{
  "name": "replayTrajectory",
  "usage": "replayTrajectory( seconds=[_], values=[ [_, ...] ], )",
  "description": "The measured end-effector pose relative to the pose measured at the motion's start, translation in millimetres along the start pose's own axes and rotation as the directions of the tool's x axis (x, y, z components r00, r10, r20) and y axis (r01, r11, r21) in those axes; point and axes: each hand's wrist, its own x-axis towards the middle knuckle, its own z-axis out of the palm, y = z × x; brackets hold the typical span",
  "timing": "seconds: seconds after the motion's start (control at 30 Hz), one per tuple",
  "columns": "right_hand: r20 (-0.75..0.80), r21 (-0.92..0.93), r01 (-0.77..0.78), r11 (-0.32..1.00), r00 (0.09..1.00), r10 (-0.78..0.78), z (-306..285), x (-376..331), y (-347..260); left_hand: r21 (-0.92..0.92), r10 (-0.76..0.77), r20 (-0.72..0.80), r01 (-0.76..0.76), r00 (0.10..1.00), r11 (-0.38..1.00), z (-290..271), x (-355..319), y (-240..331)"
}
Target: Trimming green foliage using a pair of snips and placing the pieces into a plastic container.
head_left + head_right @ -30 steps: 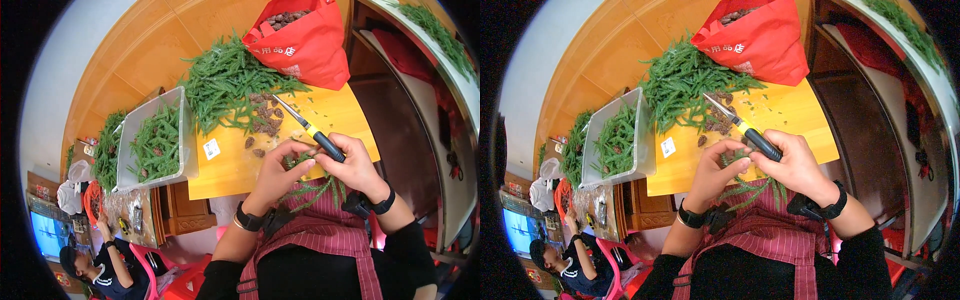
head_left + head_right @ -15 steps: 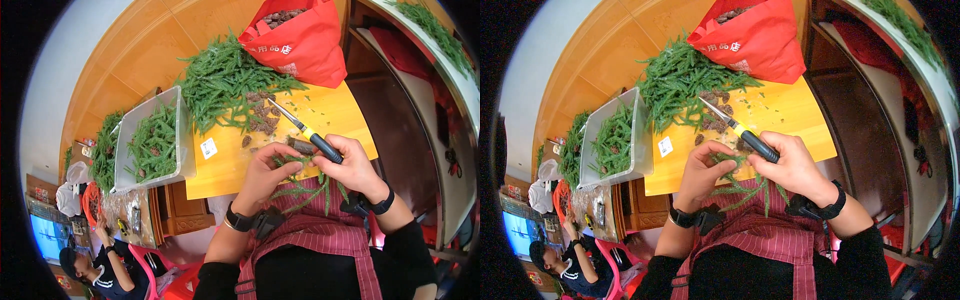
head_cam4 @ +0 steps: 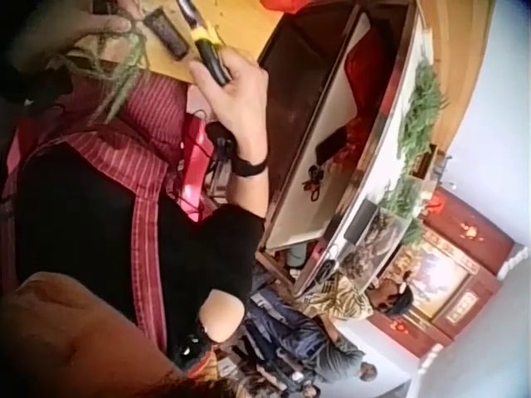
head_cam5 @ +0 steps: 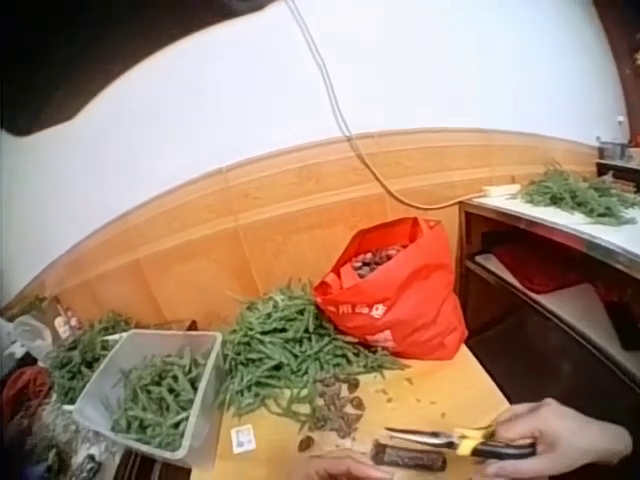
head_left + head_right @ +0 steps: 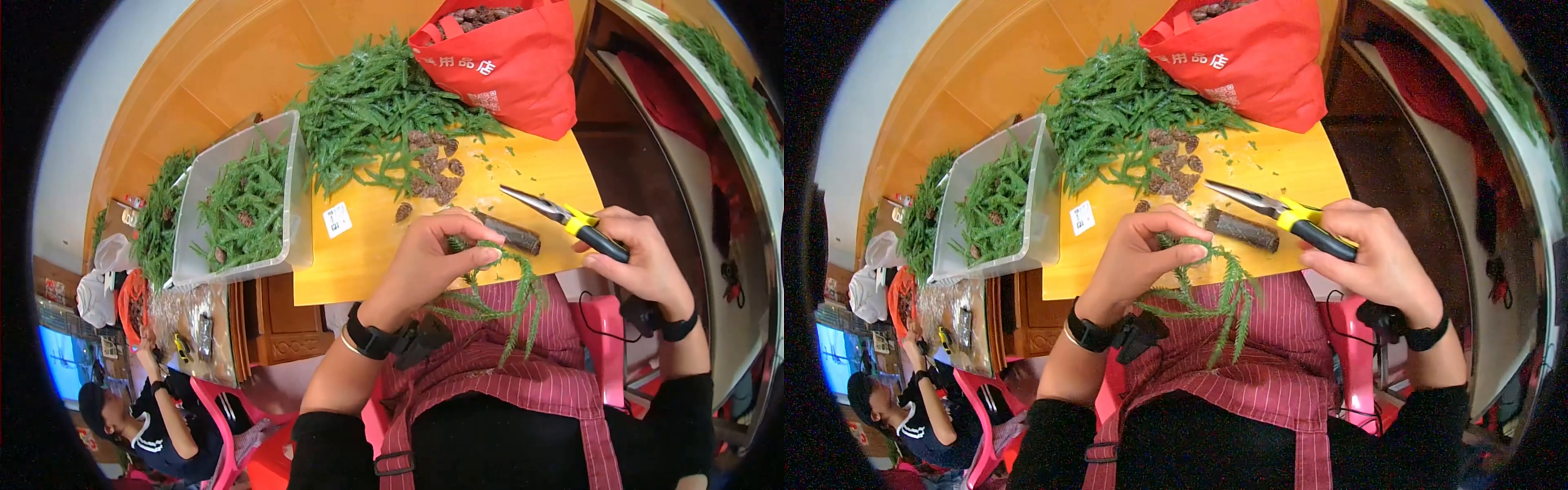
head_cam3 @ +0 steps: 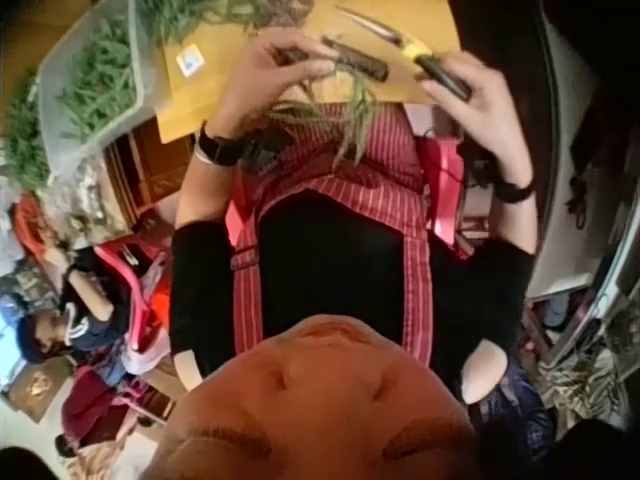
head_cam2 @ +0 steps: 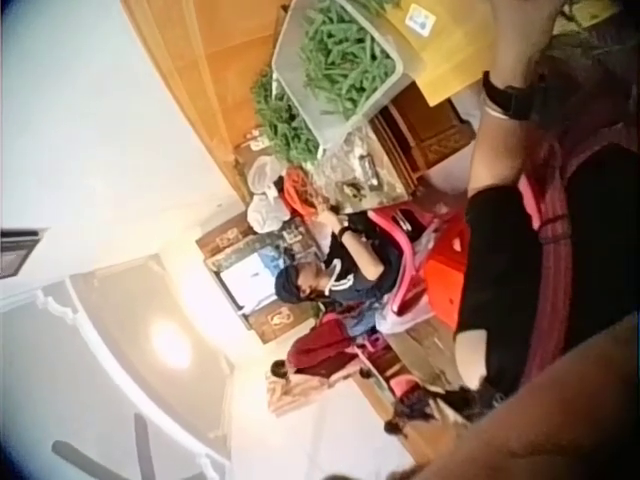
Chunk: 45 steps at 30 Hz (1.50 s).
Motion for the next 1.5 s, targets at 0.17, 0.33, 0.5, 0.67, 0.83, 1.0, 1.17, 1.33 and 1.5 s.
replayTrajectory(
  seconds=[0.17, 0.33, 0.5, 0.67, 0.83, 1.0, 1.17, 1.33, 1.5],
  values=[
    [0.107, -0.137, 0.135, 0.981, 0.987, -0.121, -16.9, -3.0, -1.8, 0.079, -0.058, 0.065, 0.052, 0.996, 0.995, -6.4, 1.5, 9.4],
    [0.251, -0.219, 0.246, 0.944, 0.949, -0.189, -19.5, -2.6, -12.1, 0.170, -0.046, 0.103, 0.028, 0.994, 0.985, -10.3, 4.3, 16.6],
    [0.218, -0.317, 0.336, 0.887, 0.936, -0.276, -16.6, 0.3, -23.6, 0.278, 0.018, 0.110, -0.048, 0.994, 0.959, -14.1, 3.4, 23.6],
    [0.247, -0.419, 0.378, 0.826, 0.922, -0.296, -15.8, 1.3, -25.4, 0.311, 0.018, 0.173, -0.072, 0.985, 0.948, -15.5, 2.6, 28.1],
    [0.297, -0.457, 0.406, 0.791, 0.908, -0.295, -15.6, 2.6, -31.0, 0.353, 0.035, 0.221, -0.113, 0.975, 0.929, -17.8, 1.4, 28.2],
    [0.296, -0.502, 0.399, 0.767, 0.913, -0.281, -14.8, 1.3, -35.9, 0.363, 0.069, 0.240, -0.155, 0.968, 0.919, -18.0, 2.6, 25.8],
    [0.312, -0.493, 0.384, 0.781, 0.916, -0.253, -15.2, 1.4, -38.7, 0.439, 0.092, 0.241, -0.193, 0.966, 0.877, -16.9, 1.2, 26.9],
    [0.287, -0.494, 0.357, 0.793, 0.928, -0.239, -14.8, -1.3, -38.5, 0.454, 0.115, 0.255, -0.224, 0.960, 0.863, -15.9, 2.7, 27.4],
    [0.285, -0.478, 0.378, 0.793, 0.921, -0.267, -12.2, -1.7, -37.1, 0.445, 0.106, 0.258, -0.216, 0.960, 0.869, -15.0, 1.0, 30.2]
  ],
)
